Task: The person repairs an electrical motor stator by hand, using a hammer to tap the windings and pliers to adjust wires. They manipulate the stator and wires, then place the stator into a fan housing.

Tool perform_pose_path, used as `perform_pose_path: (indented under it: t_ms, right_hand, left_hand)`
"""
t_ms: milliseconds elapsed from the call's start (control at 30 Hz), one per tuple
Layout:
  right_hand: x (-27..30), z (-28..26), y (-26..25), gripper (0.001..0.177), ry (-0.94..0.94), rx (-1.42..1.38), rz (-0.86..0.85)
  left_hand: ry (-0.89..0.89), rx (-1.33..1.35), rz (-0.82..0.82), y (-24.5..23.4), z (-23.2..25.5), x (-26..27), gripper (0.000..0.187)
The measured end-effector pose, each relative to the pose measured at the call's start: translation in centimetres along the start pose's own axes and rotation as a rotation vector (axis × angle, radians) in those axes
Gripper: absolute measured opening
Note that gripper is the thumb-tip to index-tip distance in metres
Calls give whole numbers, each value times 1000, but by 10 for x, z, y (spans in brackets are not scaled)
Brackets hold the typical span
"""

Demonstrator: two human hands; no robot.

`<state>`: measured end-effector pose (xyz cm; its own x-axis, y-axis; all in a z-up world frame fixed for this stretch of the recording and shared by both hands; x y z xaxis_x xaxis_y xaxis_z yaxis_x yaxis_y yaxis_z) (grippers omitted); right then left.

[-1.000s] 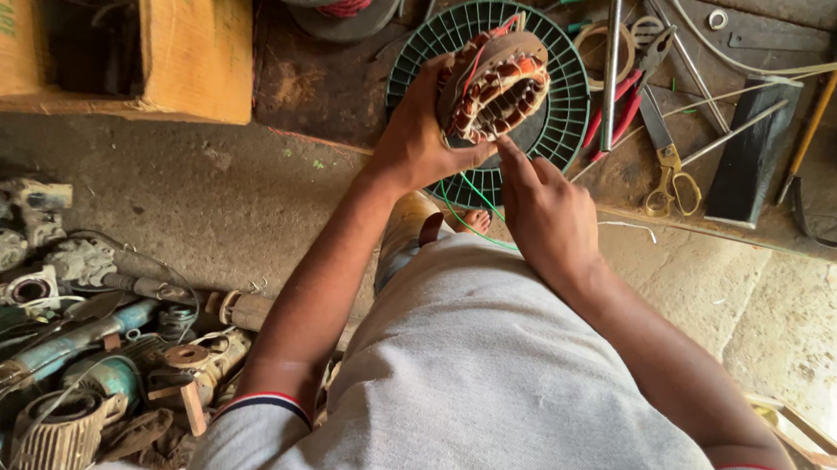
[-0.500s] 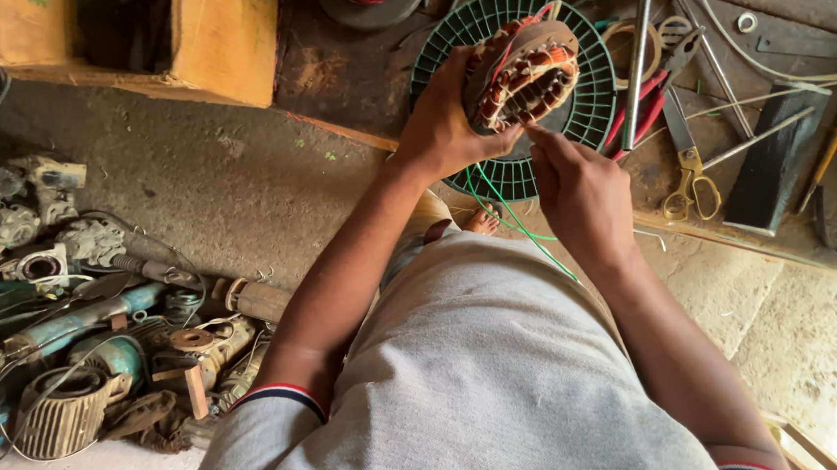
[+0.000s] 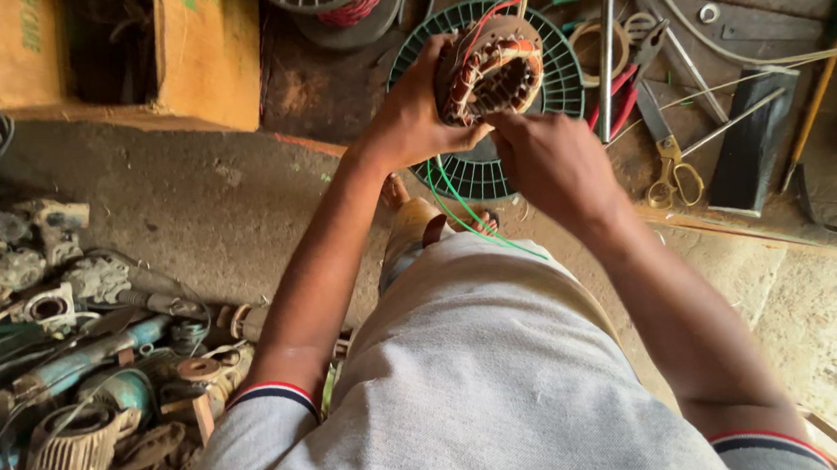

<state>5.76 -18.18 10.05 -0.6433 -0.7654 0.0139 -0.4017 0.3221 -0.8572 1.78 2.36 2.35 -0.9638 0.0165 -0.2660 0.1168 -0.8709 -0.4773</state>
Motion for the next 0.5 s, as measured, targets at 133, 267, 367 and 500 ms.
perform_pose_path:
  t_ms: [133,267,367,500]
  right_hand:
    - [22,-8,2,27,33,-137,170]
    - [45,-6,5,26,69,-193,240]
    - [52,-1,3,26,76,-154,254]
    - [44,0,1,27,56,-76,267]
  left_hand:
    - [-54,82,94,10,7,4,115]
    - [-106,73,144,19,6,11,112]
    - [-130,82,143,20,5,12,110]
    - [50,-26,222,20,10,8,126]
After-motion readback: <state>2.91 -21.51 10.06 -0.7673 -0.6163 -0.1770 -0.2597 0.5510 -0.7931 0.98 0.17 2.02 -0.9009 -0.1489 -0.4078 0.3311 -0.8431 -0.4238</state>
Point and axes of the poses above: each hand's wrist, its own x-axis away from the middle knuckle, its own y-axis out of the palm, z = x × y, the point moved 1 cm from there along -x, towards the middle knuckle, and after that the axes turned 3 degrees about -x, right-handed, at the moved point
